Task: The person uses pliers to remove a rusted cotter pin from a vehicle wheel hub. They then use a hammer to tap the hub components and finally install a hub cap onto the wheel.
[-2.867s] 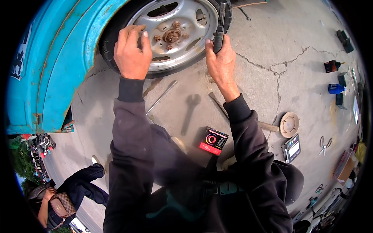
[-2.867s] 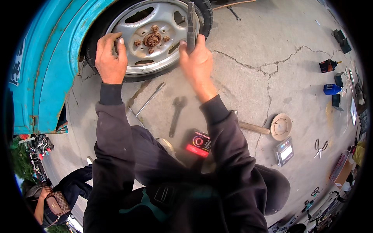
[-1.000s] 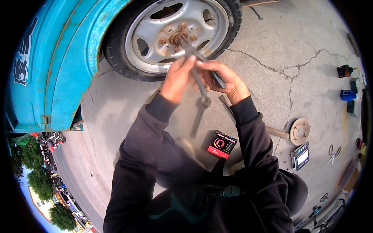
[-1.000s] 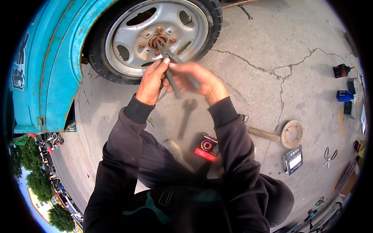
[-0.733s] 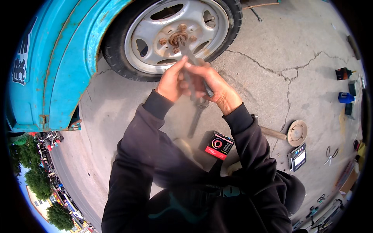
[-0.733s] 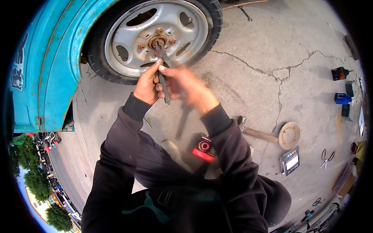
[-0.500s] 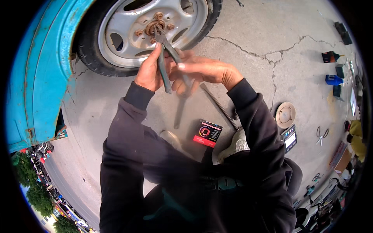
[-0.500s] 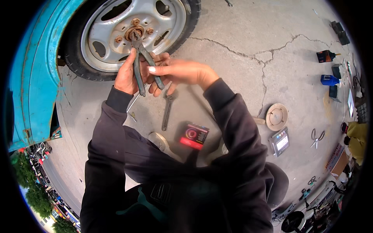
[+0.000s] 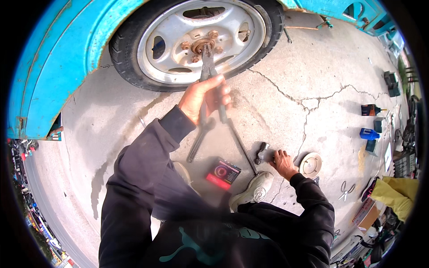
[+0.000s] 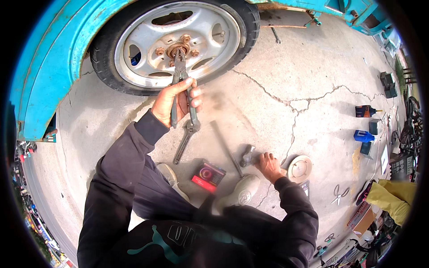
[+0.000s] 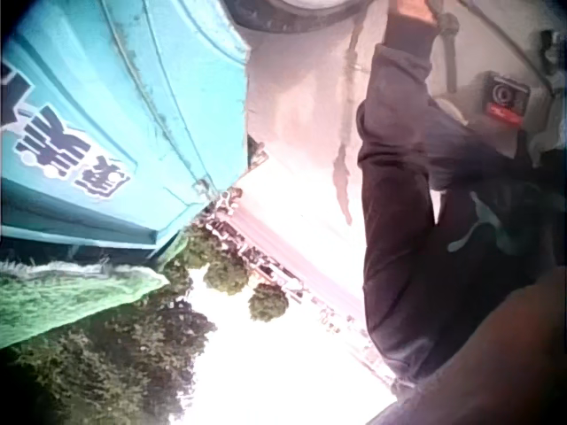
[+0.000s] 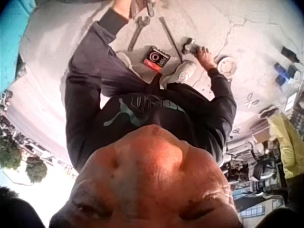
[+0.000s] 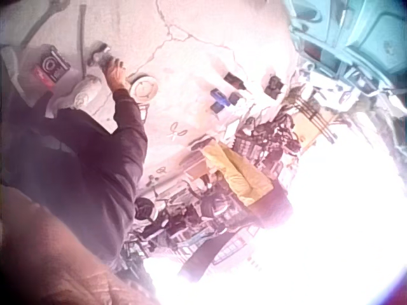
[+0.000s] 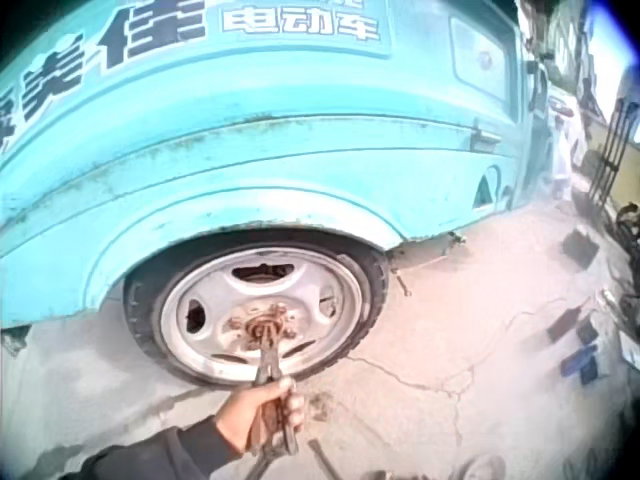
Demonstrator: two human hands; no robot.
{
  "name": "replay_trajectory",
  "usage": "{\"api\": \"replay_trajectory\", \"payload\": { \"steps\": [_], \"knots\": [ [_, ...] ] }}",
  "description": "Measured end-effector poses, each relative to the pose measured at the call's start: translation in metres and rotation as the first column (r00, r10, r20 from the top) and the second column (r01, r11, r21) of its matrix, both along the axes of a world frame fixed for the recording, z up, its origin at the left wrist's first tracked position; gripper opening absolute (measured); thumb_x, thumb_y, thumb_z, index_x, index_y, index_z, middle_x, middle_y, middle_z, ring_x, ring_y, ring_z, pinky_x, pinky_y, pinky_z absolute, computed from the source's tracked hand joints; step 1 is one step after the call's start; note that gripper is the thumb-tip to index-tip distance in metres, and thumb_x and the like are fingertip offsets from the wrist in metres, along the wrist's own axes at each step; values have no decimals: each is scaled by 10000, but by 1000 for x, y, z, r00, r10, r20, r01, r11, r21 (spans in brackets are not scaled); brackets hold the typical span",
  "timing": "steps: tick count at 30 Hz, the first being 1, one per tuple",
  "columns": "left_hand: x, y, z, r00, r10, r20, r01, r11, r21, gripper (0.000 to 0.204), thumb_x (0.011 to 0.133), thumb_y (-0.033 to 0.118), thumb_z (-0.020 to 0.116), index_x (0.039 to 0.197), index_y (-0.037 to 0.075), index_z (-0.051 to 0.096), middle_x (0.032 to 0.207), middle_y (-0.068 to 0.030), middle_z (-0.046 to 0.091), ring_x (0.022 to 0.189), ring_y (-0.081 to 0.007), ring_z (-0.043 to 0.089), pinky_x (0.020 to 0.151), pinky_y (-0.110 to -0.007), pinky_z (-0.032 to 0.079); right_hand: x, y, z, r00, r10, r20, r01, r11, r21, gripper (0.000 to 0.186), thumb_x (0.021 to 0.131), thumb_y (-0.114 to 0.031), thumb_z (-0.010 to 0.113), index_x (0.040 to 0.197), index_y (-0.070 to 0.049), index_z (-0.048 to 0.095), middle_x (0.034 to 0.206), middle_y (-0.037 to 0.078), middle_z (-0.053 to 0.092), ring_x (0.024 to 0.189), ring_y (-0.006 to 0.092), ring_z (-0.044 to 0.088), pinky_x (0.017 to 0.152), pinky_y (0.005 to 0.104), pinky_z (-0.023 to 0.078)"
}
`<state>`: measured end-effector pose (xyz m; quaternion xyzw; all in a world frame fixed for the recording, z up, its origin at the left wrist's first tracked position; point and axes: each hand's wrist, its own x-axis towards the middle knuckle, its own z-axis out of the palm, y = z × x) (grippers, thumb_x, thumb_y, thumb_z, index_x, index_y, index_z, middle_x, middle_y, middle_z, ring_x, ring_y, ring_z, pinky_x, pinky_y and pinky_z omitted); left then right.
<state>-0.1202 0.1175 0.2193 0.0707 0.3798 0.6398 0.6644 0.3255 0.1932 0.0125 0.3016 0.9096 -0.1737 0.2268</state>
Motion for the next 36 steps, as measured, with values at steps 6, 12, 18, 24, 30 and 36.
{"api": "replay_trajectory", "payload": {
  "steps": [6,12,18,24,30,36],
  "knots": [
    [-11,-12,-1,999,-7,48,5,999,48,246,1042,362,619,1061,118,602,895,-1,596,785,-180,608,795,-396,527,-14,-9,-4,992,118,-48,-109,981,161,335,929,-274,676,1114,-20,560,1086,190,635,1070,360,627,804,472,558],
    [-10,-5,-23,989,-78,124,58,986,159,236,1043,361,618,1087,129,622,874,-6,608,785,-195,622,797,-405,535,-47,23,47,995,-91,-51,86,992,-96,347,1024,-342,596,1064,1,554,911,234,663,811,458,681,742,519,556],
    [-13,-7,-37,997,-39,69,28,987,158,229,1036,341,634,1089,119,626,879,-22,625,779,-210,637,784,-414,543,-168,36,235,628,-728,-276,375,593,-712,475,1075,-462,544,966,0,556,688,51,585,549,115,570,503,348,498],
    [-6,0,-40,999,33,11,-34,991,126,221,1034,310,642,1093,97,632,899,-67,671,763,-226,657,770,-414,540,-295,46,300,650,-372,-663,237,928,-289,472,1087,-413,538,884,13,530,660,101,623,545,169,632,518,378,498],
    [-12,-3,-42,1000,-2,19,-2,985,173,239,1028,312,653,1066,80,607,870,-54,654,733,-202,652,768,-403,553,-336,0,321,456,-517,-724,314,855,-413,452,1091,-381,544,892,25,544,646,151,594,546,270,593,547,404,483],
    [-10,-4,-34,999,51,-3,-51,993,111,212,1028,281,647,1043,72,611,861,-49,648,720,-190,650,758,-397,560,-339,-5,330,440,-584,-682,403,807,-431,420,1086,-363,560,928,26,546,660,193,604,571,357,597,578,447,483]
  ]
}}
